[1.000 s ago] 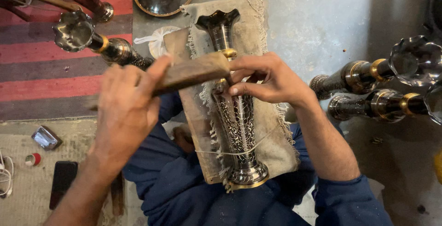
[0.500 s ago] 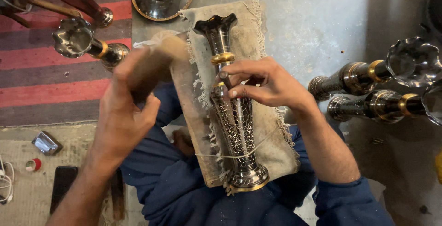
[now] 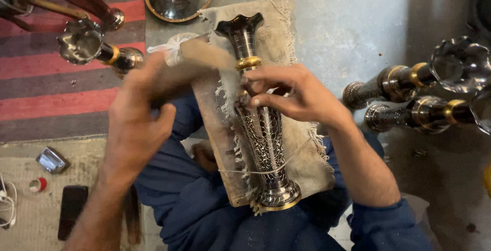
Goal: The person sits on the floor with an ornate metal vase resting on a cloth-covered board on their lap. They hold a chisel against the vase's surface with one hand and strike it with a wooden mallet held in the other hand, working along the vase's decorated bands to shape the pattern.
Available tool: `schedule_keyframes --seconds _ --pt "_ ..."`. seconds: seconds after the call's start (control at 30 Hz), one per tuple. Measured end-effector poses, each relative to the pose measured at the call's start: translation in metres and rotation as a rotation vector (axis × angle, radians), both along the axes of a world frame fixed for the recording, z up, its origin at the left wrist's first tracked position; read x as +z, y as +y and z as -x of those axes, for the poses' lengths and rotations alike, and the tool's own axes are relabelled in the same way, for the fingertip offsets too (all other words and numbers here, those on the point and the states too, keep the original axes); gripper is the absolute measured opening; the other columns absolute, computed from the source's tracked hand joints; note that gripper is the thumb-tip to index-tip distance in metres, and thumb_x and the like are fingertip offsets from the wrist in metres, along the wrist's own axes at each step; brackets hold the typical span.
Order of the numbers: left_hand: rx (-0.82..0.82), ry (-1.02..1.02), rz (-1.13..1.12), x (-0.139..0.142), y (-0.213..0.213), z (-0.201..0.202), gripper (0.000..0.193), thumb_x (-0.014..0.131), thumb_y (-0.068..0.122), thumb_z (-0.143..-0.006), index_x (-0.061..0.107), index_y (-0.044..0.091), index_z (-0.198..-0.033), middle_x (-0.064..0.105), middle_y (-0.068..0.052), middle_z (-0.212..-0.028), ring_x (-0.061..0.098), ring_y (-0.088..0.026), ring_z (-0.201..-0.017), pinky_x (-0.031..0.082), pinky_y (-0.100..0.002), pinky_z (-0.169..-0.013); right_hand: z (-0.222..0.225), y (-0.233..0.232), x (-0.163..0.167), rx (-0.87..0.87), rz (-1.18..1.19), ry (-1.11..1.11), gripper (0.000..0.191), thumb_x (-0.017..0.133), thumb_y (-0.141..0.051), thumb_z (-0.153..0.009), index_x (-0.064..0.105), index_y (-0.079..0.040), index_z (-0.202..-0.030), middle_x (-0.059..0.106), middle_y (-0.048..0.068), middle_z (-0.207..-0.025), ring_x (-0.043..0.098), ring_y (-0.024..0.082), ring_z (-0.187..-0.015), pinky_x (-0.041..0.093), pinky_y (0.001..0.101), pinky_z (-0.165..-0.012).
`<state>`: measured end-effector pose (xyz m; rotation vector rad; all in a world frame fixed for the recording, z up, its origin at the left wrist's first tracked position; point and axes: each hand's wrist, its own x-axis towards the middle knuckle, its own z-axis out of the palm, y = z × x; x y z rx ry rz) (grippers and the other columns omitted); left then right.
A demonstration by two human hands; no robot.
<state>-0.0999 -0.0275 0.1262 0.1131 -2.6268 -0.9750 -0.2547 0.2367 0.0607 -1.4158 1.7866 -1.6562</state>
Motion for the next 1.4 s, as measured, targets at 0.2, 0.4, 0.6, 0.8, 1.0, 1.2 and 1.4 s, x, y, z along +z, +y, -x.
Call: schedule_keyframes --seconds 0.2,0.4,0.6,0.8,1.0,1.2,1.4 --pt "-0.032 0.02 0.268 -0.013 -0.003 -0.017 0.077 0.068 -0.01 -0.078 0.046 0.012 -0.149 0.062 -0.019 -0.121 0.063 -0.036 -0.115 0.053 -0.045 -0.099 0.007 -0.001 -0.009 -0.028 0.012 -0.358 0.037 0.072 -0.003 -0.098 0.065 -0.004 -0.134 0.07 0.006 -0.088 0.078 0.017 -0.09 0.067 0.031 -0.077" --pt "-0.072 0.07 -0.659 -0.055 0.031 -0.033 0.064 0.06 -0.01 -0.09 0.033 0.004 -0.147 0.061 -0.007 -0.106 0.066 -0.018 -0.107 0.053 -0.041 -0.108 -0.009 0.012 -0.002 -0.062 0.071 -0.329 0.042 0.074 0.003 -0.096 0.061 -0.003 -0.135 0.076 0.011 -0.1 0.078 0.019 -0.1 0.065 0.0334 -0.092" --pt "-0.1 0.107 -0.863 -0.096 0.052 -0.04 0.058 0.058 -0.011 -0.092 0.032 0.004 -0.142 0.058 -0.007 -0.111 0.064 -0.017 -0.103 0.054 -0.041 -0.116 -0.022 0.011 0.018 -0.133 -0.124 -0.169 0.05 0.073 0.006 -0.094 0.06 -0.003 -0.141 0.079 0.011 -0.099 0.079 0.02 -0.101 0.063 0.0297 -0.087" --pt "-0.125 -0.078 -0.823 -0.079 0.039 -0.032 0.06 0.06 -0.007 -0.089 0.036 0.004 -0.143 0.061 -0.007 -0.106 0.063 -0.016 -0.099 0.054 -0.034 -0.094 -0.023 0.007 0.008 -0.148 0.013 -0.229 0.048 0.073 0.004 -0.096 0.058 -0.005 -0.141 0.078 0.01 -0.104 0.077 0.016 -0.101 0.064 0.0283 -0.09" --pt "-0.049 -0.294 -0.282 -0.04 0.006 -0.018 0.053 0.067 0.003 -0.085 0.048 0.009 -0.134 0.073 -0.013 -0.097 0.076 -0.024 -0.093 0.058 -0.036 -0.08 -0.019 0.01 -0.001 -0.21 -0.077 -0.13 0.048 0.08 0.0 -0.092 0.063 -0.004 -0.137 0.078 0.012 -0.099 0.077 0.016 -0.092 0.063 0.0265 -0.079" --pt "-0.159 0.002 -0.009 -0.003 0.003 -0.007 0.071 0.066 -0.003 -0.081 0.042 0.012 -0.147 0.066 -0.024 -0.123 0.067 -0.043 -0.11 0.055 -0.045 -0.086 -0.019 0.01 0.002 -0.232 -0.099 -0.043 0.046 0.081 -0.003 -0.092 0.062 -0.001 -0.134 0.079 0.011 -0.097 0.077 0.014 -0.092 0.063 0.0251 -0.08" --pt "-0.087 -0.232 0.209 0.013 0.005 0.003 0.08 0.071 0.001 -0.082 0.042 0.022 -0.154 0.066 -0.019 -0.105 0.068 -0.039 -0.099 0.054 -0.05 -0.087 -0.019 0.01 0.002 -0.239 -0.126 -0.099 0.044 0.081 -0.004 -0.091 0.062 0.001 -0.13 0.08 0.011 -0.099 0.077 0.013 -0.095 0.064 0.0245 -0.08"
